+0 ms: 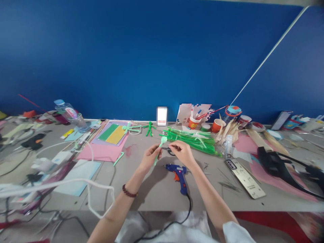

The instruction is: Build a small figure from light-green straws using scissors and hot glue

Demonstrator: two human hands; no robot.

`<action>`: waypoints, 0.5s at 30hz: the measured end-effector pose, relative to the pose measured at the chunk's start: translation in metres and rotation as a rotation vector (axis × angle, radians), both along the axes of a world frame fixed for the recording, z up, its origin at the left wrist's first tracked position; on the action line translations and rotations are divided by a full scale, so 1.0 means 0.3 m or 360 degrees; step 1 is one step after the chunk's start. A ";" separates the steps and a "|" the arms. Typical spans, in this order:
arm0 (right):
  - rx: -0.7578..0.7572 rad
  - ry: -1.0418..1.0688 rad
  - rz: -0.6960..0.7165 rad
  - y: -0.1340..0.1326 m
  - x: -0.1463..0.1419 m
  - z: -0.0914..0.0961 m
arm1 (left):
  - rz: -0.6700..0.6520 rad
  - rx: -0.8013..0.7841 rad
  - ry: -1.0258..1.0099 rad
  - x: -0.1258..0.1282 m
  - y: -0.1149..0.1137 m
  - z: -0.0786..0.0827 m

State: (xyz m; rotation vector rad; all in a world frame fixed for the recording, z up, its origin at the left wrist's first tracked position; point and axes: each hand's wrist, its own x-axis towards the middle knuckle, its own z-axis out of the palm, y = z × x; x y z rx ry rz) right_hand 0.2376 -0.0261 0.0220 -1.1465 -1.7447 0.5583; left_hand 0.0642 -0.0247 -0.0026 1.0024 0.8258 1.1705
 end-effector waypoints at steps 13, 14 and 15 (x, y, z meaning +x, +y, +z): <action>0.0058 -0.0033 -0.0090 -0.002 -0.042 -0.055 | 0.0045 -0.0175 -0.0161 0.023 -0.025 0.003; 0.0040 -0.0019 -0.0100 -0.003 -0.043 -0.055 | 0.0049 -0.0191 -0.0156 0.023 -0.025 0.001; 0.0010 0.0003 -0.0113 -0.004 -0.044 -0.055 | 0.0051 -0.0201 -0.0148 0.023 -0.026 -0.001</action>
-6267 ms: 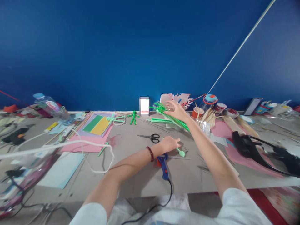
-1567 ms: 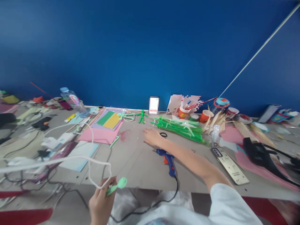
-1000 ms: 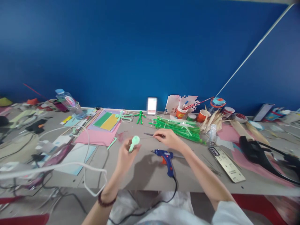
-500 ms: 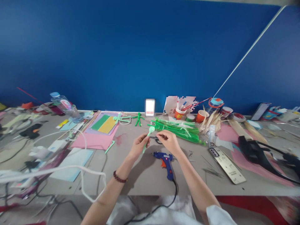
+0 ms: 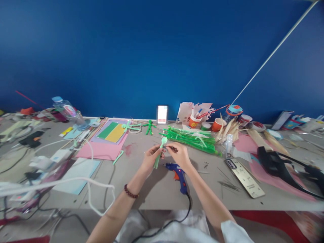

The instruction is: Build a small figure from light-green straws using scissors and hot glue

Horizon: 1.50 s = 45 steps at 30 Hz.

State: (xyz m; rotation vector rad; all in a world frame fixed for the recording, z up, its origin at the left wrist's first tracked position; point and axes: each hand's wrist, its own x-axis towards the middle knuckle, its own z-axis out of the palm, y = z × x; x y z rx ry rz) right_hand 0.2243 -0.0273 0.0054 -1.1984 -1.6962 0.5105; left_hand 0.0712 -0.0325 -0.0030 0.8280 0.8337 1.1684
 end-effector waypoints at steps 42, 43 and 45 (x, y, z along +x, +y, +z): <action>-0.0031 -0.0037 0.0017 0.003 -0.024 -0.041 | 0.0217 -0.0198 0.0012 -0.002 0.024 -0.030; -0.0026 -0.0041 0.0014 0.003 -0.024 -0.041 | 0.0209 -0.0193 0.0027 0.000 0.022 -0.030; -0.0017 -0.0051 0.0012 0.004 -0.025 -0.042 | 0.0205 -0.0197 0.0051 0.002 0.019 -0.030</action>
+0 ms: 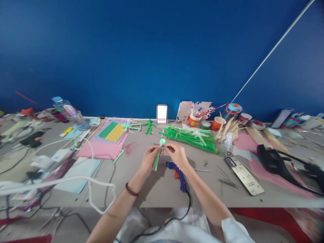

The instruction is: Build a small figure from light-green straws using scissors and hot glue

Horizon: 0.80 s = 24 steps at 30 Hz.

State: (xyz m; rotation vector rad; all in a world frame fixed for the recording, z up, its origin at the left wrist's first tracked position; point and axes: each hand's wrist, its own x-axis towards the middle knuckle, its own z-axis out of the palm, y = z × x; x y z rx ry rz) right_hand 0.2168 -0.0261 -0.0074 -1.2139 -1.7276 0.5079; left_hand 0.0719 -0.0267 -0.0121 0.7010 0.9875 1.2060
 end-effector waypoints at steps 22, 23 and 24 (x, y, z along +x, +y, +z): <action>0.0019 -0.0298 -0.0059 -0.024 -0.004 0.039 | 0.0197 0.0026 0.0024 -0.007 0.010 -0.007; 0.0024 -0.0296 -0.0057 -0.024 -0.004 0.036 | 0.0211 0.0031 0.0026 -0.007 0.010 -0.007; 0.0029 -0.0296 -0.0070 -0.024 -0.005 0.034 | 0.0223 0.0033 0.0020 -0.008 0.011 -0.007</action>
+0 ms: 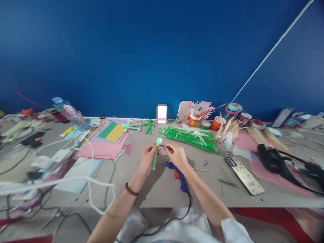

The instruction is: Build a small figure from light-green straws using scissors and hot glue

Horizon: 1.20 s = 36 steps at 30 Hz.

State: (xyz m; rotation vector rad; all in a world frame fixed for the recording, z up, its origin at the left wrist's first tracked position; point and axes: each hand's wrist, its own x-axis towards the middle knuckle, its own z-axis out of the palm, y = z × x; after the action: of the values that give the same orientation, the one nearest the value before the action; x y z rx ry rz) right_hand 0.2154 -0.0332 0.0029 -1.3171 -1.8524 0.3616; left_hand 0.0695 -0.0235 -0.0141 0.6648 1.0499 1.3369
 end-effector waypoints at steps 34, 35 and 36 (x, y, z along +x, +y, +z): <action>0.0204 -0.0208 -0.0185 0.018 0.031 -0.023 | 0.0325 0.0036 -0.0231 -0.022 0.020 0.015; 0.0204 -0.0206 -0.0188 0.017 0.031 -0.022 | 0.0324 0.0036 -0.0227 -0.022 0.021 0.013; 0.0204 -0.0205 -0.0189 0.017 0.031 -0.021 | 0.0323 0.0036 -0.0221 -0.023 0.022 0.010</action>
State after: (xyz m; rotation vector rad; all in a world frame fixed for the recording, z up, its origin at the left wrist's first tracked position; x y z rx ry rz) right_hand 0.2249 -0.0281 -0.0035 -1.3816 -1.8588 0.0957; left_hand 0.0626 -0.0170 -0.0110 0.4838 1.0107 1.5499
